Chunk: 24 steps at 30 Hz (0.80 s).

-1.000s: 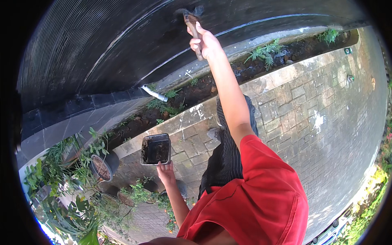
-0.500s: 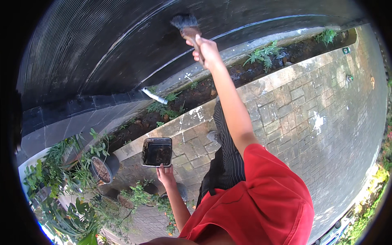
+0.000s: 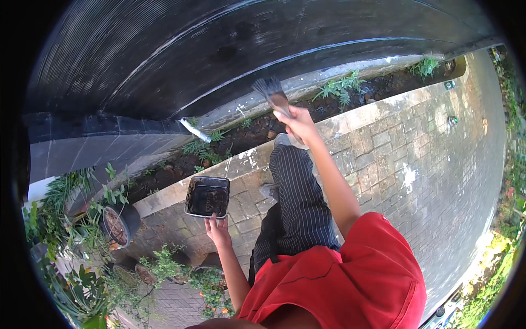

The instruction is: The recorder is painting a black wall or fence using a brush and a small container of paint.

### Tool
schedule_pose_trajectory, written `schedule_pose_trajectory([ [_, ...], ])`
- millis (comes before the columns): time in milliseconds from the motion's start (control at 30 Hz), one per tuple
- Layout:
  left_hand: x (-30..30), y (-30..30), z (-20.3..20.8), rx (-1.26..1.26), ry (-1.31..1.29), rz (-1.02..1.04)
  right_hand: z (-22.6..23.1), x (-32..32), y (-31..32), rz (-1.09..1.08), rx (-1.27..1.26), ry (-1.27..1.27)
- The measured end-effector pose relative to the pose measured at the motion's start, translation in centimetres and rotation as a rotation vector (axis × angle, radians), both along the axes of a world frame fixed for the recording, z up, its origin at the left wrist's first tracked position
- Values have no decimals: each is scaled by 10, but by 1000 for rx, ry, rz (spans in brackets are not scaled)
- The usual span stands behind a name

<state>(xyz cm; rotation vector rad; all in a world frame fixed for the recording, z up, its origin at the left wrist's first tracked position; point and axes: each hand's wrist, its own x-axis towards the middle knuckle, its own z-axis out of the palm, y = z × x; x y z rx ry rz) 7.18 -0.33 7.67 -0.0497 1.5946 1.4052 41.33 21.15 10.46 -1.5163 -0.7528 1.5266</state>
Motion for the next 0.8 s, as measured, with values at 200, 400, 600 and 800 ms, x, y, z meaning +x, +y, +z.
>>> schedule_pose_trajectory([
  [200, 10, -1, 7, 87, -4, -11, -4, 2, -84, -146, -48, -84],
  [400, 15, -10, 4, 108, -7, -41, -40, 18, -151, -211, -209, -49],
  [600, 38, -10, 1, 125, 16, -42, -25, 24, -174, -220, -276, 31],
  [800, 67, -8, 0, 178, -11, -24, 4, 33, -176, -195, -186, -487],
])
